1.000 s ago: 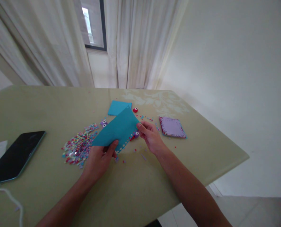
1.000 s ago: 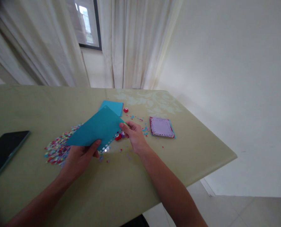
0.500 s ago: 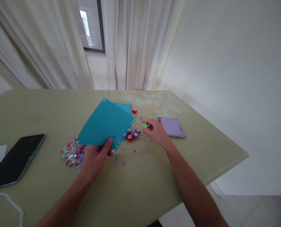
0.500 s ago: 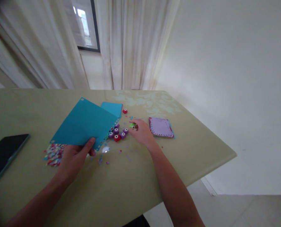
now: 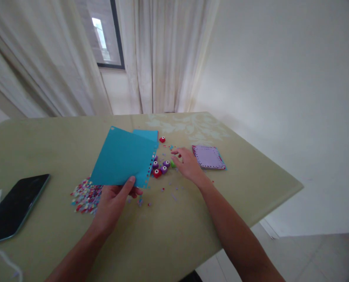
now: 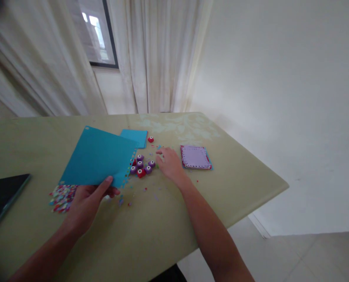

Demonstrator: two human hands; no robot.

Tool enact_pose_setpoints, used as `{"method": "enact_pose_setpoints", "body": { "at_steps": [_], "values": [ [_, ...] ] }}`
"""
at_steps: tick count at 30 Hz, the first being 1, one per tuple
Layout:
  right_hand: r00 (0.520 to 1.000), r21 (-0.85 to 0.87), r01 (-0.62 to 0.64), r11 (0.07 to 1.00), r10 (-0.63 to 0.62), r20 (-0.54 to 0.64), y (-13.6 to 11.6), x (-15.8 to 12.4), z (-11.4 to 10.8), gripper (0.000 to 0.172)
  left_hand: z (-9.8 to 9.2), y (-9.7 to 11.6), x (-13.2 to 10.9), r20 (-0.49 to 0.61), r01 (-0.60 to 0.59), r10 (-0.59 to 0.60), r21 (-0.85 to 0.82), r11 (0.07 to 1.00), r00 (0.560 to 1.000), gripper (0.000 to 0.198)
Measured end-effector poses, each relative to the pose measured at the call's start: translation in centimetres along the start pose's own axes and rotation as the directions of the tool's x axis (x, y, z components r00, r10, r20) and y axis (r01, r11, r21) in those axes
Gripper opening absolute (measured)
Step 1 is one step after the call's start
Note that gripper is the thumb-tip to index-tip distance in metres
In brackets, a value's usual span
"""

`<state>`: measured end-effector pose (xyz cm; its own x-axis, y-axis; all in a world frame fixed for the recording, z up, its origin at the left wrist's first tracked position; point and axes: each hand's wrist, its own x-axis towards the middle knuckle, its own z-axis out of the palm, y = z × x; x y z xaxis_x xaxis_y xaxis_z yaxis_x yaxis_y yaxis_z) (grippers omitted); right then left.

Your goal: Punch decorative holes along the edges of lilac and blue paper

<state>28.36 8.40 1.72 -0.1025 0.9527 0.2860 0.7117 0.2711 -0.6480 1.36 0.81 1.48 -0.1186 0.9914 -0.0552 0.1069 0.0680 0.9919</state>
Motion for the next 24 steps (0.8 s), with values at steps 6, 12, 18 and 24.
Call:
{"method": "enact_pose_setpoints", "body": {
  "at_steps": [6,12,18,24],
  "values": [
    [0.975,0.651,-0.086,0.754,-0.071,0.21,-3.4,-1.0,1.9,0.041,0.6,0.4,-0.6,0.097,0.045,-0.051,0.056,0.997,0.994,0.05],
    [0.994,0.783,-0.082,0.616,-0.002,0.105,-2.9,-0.3,2.0,0.039,-0.3,0.0,-0.1,0.198,-0.047,0.036,0.053,0.997,0.98,0.044],
    [1.0,0.611,0.012,0.791,-0.02,0.006,-1.9,0.3,0.6,0.03,-1.6,0.2,1.4,0.083,0.008,0.015,-0.276,0.961,0.996,0.049],
    [0.993,0.535,0.011,0.845,-0.072,0.093,-2.5,-0.4,1.2,0.027,-1.5,0.3,1.8,0.086,0.042,-0.043,0.012,0.999,0.995,0.057]
  ]
}}
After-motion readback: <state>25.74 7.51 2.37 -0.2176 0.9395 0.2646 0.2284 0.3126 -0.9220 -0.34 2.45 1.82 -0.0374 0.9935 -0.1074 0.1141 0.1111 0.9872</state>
